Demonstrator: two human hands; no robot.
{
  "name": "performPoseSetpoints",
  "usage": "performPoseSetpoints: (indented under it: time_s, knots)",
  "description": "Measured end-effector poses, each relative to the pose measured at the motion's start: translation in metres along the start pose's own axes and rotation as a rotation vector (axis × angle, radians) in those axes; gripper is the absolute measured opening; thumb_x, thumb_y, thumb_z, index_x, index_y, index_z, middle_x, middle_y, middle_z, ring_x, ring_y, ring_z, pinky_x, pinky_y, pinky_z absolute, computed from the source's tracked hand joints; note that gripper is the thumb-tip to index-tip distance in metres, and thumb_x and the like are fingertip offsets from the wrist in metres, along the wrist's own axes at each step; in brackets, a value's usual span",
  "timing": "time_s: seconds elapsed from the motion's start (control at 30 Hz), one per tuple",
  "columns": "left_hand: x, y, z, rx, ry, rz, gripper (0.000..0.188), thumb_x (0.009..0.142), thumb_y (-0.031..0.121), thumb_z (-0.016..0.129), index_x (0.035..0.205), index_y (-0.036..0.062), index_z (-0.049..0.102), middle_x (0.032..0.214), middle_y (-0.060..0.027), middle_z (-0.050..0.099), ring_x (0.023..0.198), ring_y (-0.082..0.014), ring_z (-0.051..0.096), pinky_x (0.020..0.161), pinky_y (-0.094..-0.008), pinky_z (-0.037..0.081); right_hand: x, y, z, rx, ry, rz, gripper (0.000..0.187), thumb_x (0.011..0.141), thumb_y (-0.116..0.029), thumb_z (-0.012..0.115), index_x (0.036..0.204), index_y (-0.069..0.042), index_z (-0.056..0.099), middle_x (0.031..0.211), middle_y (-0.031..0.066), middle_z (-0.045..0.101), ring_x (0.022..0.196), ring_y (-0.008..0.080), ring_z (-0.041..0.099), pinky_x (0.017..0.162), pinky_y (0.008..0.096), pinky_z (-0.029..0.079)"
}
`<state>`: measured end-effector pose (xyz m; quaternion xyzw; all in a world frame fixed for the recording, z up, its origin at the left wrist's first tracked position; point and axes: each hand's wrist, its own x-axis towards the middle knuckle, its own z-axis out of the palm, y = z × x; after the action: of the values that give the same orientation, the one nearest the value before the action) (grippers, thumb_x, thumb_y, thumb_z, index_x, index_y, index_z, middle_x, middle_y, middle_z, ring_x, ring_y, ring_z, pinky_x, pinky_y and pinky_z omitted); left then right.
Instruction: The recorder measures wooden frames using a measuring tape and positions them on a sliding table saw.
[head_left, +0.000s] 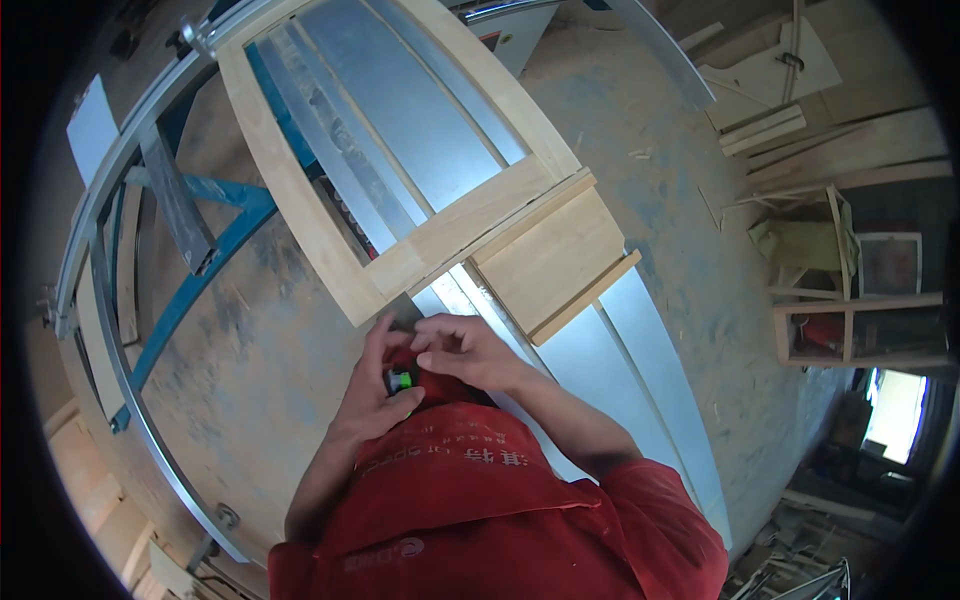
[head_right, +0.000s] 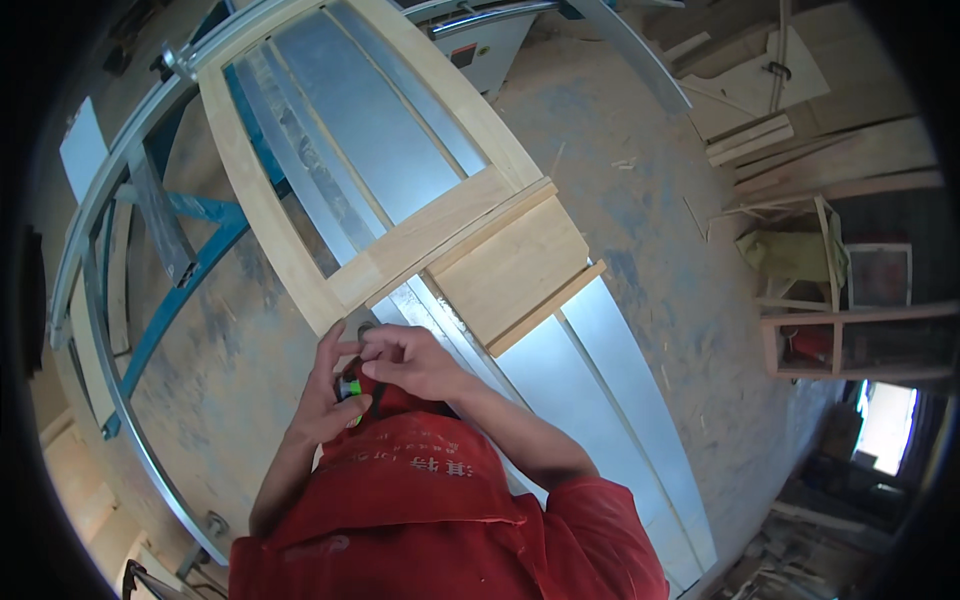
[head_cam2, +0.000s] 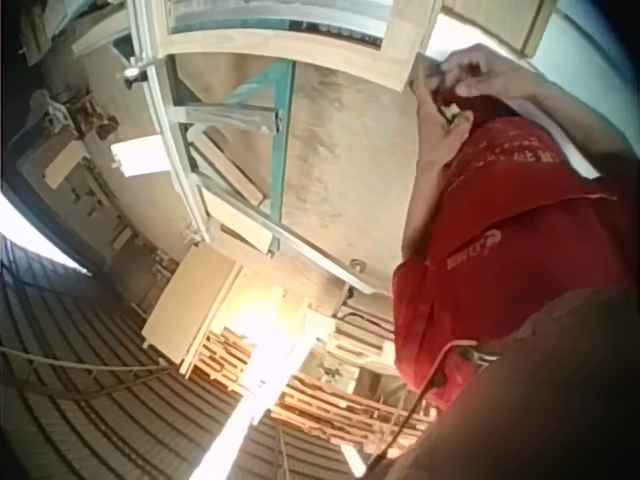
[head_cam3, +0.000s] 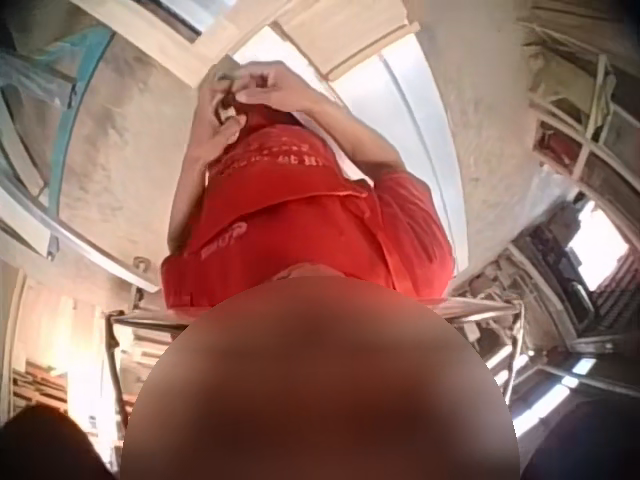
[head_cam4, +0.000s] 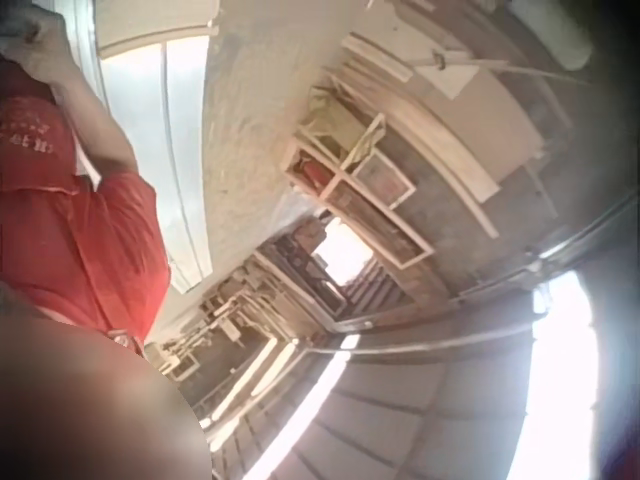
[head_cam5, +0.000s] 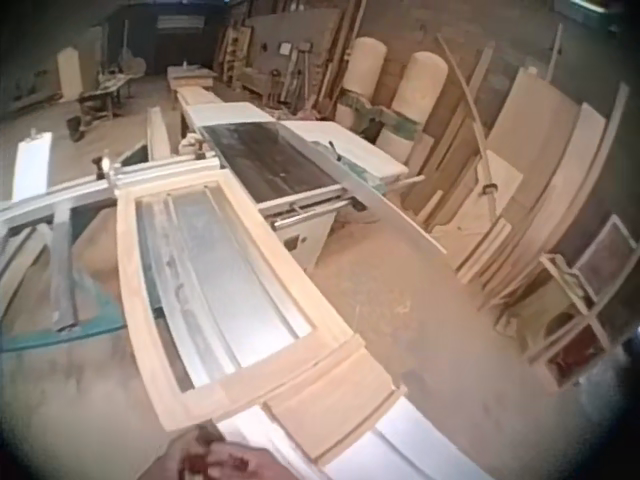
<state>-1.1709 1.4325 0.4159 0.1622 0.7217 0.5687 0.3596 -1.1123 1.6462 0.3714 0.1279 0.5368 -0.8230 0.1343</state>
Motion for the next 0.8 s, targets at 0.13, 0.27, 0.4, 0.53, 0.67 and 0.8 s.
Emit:
performPoseSetpoints:
  time_s: [0.13, 0.27, 0.4, 0.53, 0.67, 0.8]
  knots:
    - [0.048, -0.001, -0.020, 0.110, -0.133, -0.056, 0.104, 0.076, 0.007, 0.080, 0.163, 0.0084, 0.023, 0.122, -0.0142, 0.063, 0.124, -0.0288, 0.060, 0.109, -0.0404, 0.047, 0.035, 0.003, 0.011, -0.014, -0.161, 0.042, 0.020, 0.091, 0.003, 0.075, 0.108, -0.002, 0.068, 0.089, -0.0001, 0.063, 0.082, 0.0083, 0.057, 0.072, 0.0283, 0.048]
    - [0.082, -0.018, -0.056, -0.028, -0.229, -0.123, 0.090, 0.081, 0.012, 0.082, 0.158, 0.0071, 0.035, 0.112, -0.0121, 0.066, 0.106, -0.0224, 0.065, 0.097, -0.0367, 0.052, 0.079, -0.001, 0.000, -0.110, -0.097, 0.067, 0.021, 0.086, 0.007, 0.078, 0.099, -0.004, 0.066, 0.084, -0.0021, 0.060, 0.079, 0.0080, 0.057, 0.070, 0.0262, 0.046]
    - [0.083, -0.067, -0.134, -0.018, -0.110, -0.450, 0.022, 0.096, 0.012, 0.070, 0.117, 0.0037, 0.066, 0.090, -0.0050, 0.067, 0.082, -0.0131, 0.064, 0.071, -0.0318, 0.052, 0.155, -0.050, -0.092, -0.198, 0.477, -0.089, 0.015, 0.083, 0.010, 0.066, 0.088, -0.004, 0.068, 0.080, 0.0031, 0.067, 0.072, 0.0113, 0.062, 0.063, 0.0279, 0.050]
    - [0.084, -0.098, -0.199, -0.005, -0.036, -0.531, 0.025, 0.105, 0.020, 0.062, 0.092, -0.0010, 0.068, 0.074, -0.0014, 0.065, 0.070, -0.0085, 0.059, 0.063, -0.0310, 0.049, 0.225, -0.083, -0.248, -0.458, 1.062, -0.178, 0.001, 0.084, -0.002, 0.068, 0.085, -0.003, 0.068, 0.073, 0.0034, 0.063, 0.067, 0.0131, 0.061, 0.060, 0.0300, 0.048]
    - [0.099, -0.110, -0.222, 0.046, -0.011, -0.588, 0.025, 0.103, 0.021, 0.064, 0.092, -0.0008, 0.069, 0.074, -0.0022, 0.066, 0.071, -0.0086, 0.059, 0.064, -0.0315, 0.049, 0.264, -0.047, -0.280, -1.023, 1.105, 0.035, 0.022, 0.081, -0.016, 0.071, 0.096, 0.000, 0.075, 0.090, 0.0146, 0.075, 0.081, 0.0278, 0.072, 0.076, 0.0391, 0.056]
    - [0.103, -0.119, -0.243, 0.109, -0.016, -0.640, 0.026, 0.102, 0.021, 0.065, 0.090, -0.0013, 0.070, 0.075, -0.0045, 0.068, 0.070, -0.0093, 0.061, 0.065, -0.0314, 0.050, 0.287, -0.040, -0.260, -1.289, 1.018, 0.249, 0.034, 0.081, -0.026, 0.069, 0.099, 0.001, 0.079, 0.097, 0.0235, 0.076, 0.089, 0.0382, 0.074, 0.084, 0.0433, 0.057]
